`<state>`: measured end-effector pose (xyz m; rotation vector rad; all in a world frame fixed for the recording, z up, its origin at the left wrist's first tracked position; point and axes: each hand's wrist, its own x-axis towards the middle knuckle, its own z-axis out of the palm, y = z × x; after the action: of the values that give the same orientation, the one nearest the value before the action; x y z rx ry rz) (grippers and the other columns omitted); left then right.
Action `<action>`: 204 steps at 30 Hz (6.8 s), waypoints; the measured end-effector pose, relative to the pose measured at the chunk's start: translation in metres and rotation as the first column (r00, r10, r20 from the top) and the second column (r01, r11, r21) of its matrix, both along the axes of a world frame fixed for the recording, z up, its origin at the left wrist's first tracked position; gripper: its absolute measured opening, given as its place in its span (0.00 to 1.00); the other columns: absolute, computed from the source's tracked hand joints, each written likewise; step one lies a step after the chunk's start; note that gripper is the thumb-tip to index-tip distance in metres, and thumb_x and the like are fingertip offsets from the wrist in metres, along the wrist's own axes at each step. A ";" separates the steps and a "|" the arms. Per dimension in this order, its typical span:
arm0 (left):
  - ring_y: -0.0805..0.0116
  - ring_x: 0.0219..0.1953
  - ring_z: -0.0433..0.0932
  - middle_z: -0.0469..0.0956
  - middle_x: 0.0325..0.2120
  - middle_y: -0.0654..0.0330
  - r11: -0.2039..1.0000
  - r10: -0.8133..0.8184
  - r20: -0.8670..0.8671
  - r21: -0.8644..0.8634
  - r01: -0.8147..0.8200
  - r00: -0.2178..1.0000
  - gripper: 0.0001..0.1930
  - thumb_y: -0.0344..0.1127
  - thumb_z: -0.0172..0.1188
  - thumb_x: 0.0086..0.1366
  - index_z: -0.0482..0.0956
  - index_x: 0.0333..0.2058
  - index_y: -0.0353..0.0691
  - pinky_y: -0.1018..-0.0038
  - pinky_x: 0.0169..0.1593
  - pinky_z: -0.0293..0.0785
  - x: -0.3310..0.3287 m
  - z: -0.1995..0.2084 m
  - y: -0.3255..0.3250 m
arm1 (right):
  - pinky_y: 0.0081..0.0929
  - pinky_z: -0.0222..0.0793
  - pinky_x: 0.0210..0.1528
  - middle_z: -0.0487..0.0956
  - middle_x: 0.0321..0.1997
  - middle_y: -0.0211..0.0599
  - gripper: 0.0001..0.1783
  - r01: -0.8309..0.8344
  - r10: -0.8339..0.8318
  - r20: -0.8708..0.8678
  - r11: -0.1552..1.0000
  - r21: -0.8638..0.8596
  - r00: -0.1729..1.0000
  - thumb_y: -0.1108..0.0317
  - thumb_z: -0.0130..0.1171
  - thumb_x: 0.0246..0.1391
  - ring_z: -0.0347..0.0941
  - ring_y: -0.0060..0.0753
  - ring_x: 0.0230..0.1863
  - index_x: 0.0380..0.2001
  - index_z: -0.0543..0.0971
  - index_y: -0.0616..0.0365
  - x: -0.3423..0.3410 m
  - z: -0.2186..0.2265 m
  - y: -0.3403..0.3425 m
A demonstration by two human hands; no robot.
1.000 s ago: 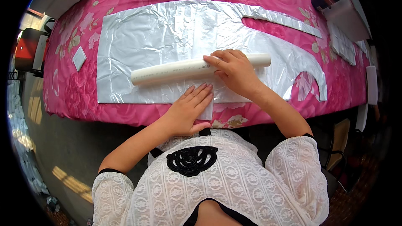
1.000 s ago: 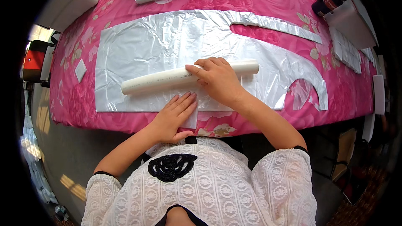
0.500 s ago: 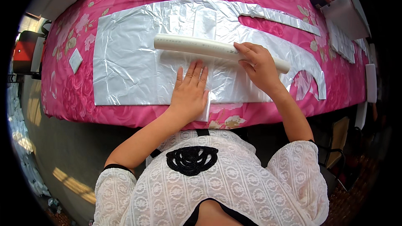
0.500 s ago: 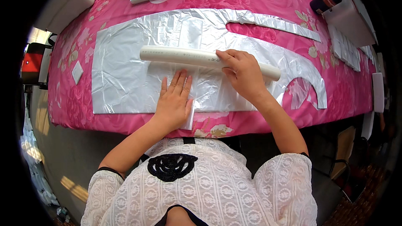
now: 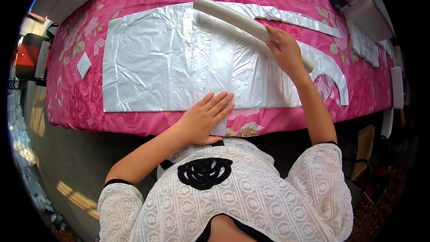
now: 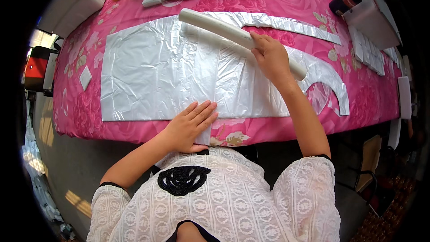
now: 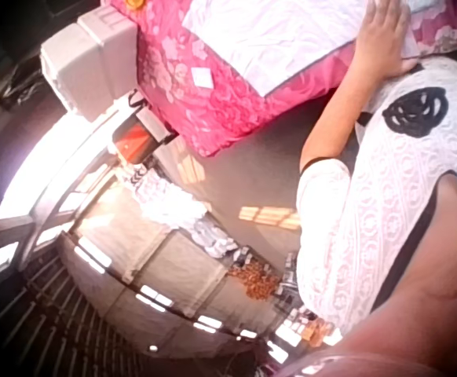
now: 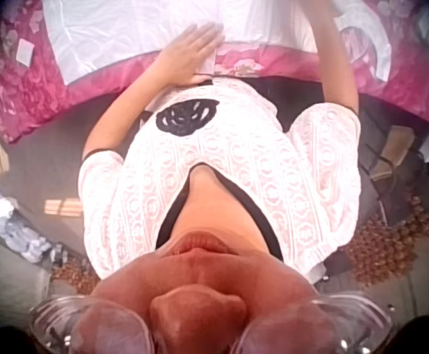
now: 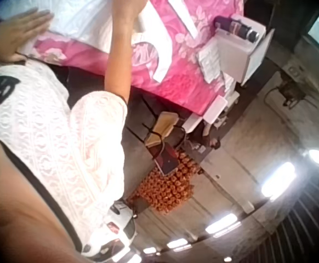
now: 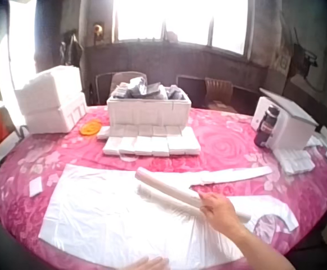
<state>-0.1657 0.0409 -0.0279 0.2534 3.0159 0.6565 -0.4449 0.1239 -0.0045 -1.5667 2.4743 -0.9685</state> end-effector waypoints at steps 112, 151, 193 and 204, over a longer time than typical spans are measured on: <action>0.60 0.27 0.78 0.79 0.24 0.54 0.556 0.765 0.032 0.469 -0.686 0.643 0.21 0.31 0.56 0.54 0.68 0.46 0.30 0.72 0.32 0.72 -0.025 -0.005 -0.034 | 0.23 0.63 0.22 0.74 0.14 0.32 0.14 -0.197 0.050 0.533 0.955 0.223 0.845 0.63 0.55 0.51 0.67 0.21 0.16 0.20 0.78 0.63 0.080 -0.013 -0.027; 0.69 0.40 0.75 0.76 0.38 0.53 -0.073 0.407 0.693 0.674 -0.735 0.595 0.11 0.29 0.50 0.62 0.73 0.41 0.30 0.76 0.44 0.71 0.101 0.004 -0.004 | 0.40 0.39 0.64 0.55 0.62 0.52 0.33 -0.355 0.371 -0.162 0.927 0.116 0.915 0.50 0.47 0.52 0.46 0.48 0.64 0.55 0.62 0.62 0.137 -0.044 -0.073; 0.50 0.61 0.48 0.52 0.58 0.49 0.859 0.510 -0.236 0.090 -0.504 0.827 0.27 0.33 0.63 0.46 0.69 0.47 0.38 0.62 0.60 0.51 0.040 0.031 -0.088 | 0.39 0.61 0.46 0.73 0.37 0.44 0.28 -0.011 0.083 -0.294 0.971 0.239 0.952 0.62 0.60 0.41 0.68 0.44 0.42 0.49 0.70 0.58 0.014 -0.003 -0.074; 0.38 0.63 0.34 0.35 0.61 0.41 0.889 0.442 -0.172 0.212 -0.405 0.880 0.37 0.47 0.60 0.49 0.58 0.56 0.43 0.54 0.61 0.42 -0.057 0.003 -0.023 | 0.34 0.43 0.64 0.55 0.63 0.42 0.26 -0.166 0.209 -0.188 0.961 0.222 0.960 0.61 0.44 0.55 0.47 0.41 0.65 0.55 0.62 0.62 0.055 -0.036 0.054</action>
<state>-0.2223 0.0178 -0.0252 -0.3783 3.2524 0.9792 -0.3903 0.1780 -0.0409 -1.8748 2.4000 -0.5270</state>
